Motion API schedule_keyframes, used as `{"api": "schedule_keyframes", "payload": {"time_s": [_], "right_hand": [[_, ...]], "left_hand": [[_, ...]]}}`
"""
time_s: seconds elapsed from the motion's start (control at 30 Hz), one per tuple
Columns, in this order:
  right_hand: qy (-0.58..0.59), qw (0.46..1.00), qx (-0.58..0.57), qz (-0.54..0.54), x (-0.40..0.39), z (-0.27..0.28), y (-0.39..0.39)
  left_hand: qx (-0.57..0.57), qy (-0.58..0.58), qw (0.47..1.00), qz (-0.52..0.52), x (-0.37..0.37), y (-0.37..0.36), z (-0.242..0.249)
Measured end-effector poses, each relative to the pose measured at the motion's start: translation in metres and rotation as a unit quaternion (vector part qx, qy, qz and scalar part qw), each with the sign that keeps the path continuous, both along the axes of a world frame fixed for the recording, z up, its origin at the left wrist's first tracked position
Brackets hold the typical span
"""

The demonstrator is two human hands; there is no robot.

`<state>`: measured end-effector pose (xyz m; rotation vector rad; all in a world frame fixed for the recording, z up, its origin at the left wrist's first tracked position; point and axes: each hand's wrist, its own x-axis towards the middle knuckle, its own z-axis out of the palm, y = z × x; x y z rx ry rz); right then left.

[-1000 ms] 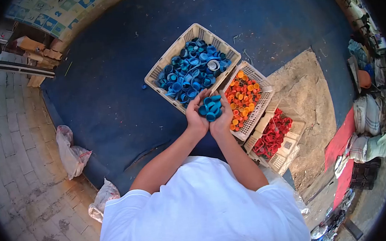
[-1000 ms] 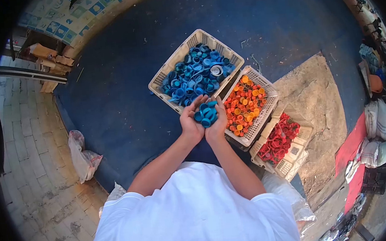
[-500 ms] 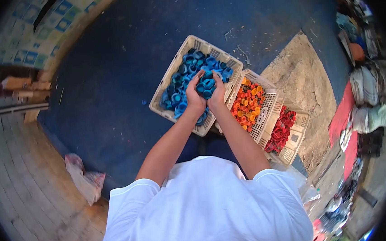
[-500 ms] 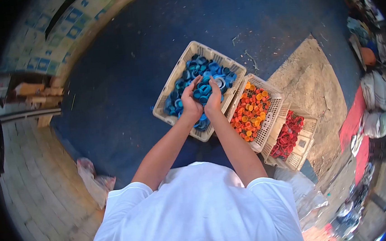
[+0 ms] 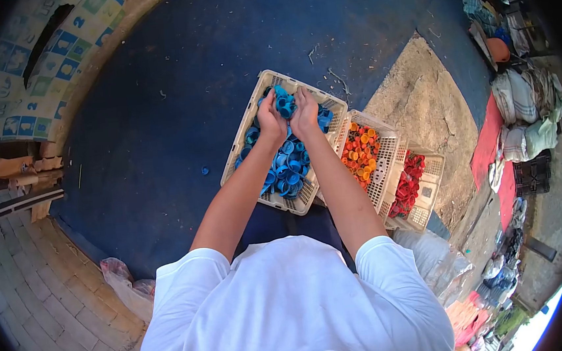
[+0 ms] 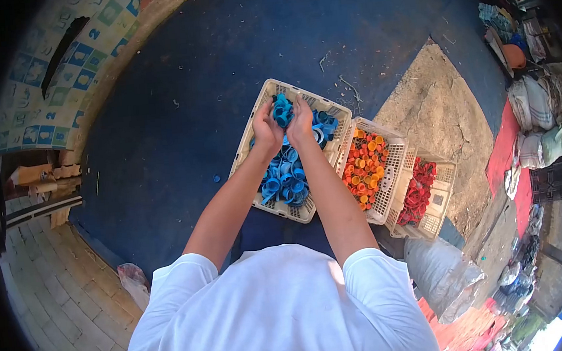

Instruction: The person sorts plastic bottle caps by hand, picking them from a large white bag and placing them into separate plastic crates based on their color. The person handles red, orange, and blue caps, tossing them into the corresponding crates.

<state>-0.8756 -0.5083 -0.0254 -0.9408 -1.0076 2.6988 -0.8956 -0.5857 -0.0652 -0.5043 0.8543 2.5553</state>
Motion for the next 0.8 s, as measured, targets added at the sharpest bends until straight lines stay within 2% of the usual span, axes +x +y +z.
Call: {"api": "schedule_keyframes", "payload": {"time_s": [0.1, 0.13, 0.2, 0.3, 0.5, 0.53, 0.63, 0.8], "right_hand": [[0.017, 1.0, 0.007, 0.001, -0.004, -0.011, 0.001], [0.027, 1.0, 0.011, 0.002, -0.003, -0.021, 0.001], [0.004, 1.0, -0.002, 0.008, 0.0, -0.037, 0.003], [-0.033, 0.999, -0.011, 0.0, 0.008, -0.046, 0.001], [-0.07, 0.997, -0.01, 0.016, 0.062, -0.051, -0.009], [-0.081, 0.996, -0.007, 0.031, 0.078, -0.05, -0.009], [-0.103, 0.993, -0.006, 0.058, 0.131, -0.049, -0.01], [-0.165, 0.986, 0.006, 0.032, 0.207, -0.034, -0.009]], "left_hand": [[0.041, -0.045, 0.998, 0.012, 0.001, -0.002, 0.0], [0.02, -0.054, 0.998, 0.01, 0.002, -0.002, 0.001], [-0.023, -0.072, 0.997, 0.009, 0.005, -0.003, 0.001], [0.018, -0.083, 0.996, 0.013, 0.012, -0.01, -0.001], [0.052, -0.113, 0.992, -0.015, 0.055, -0.032, -0.011], [0.038, -0.15, 0.988, 0.001, 0.066, -0.036, -0.007], [0.036, -0.173, 0.983, -0.051, 0.1, -0.058, 0.0], [-0.01, -0.233, 0.954, -0.186, 0.146, -0.08, 0.011]]}}
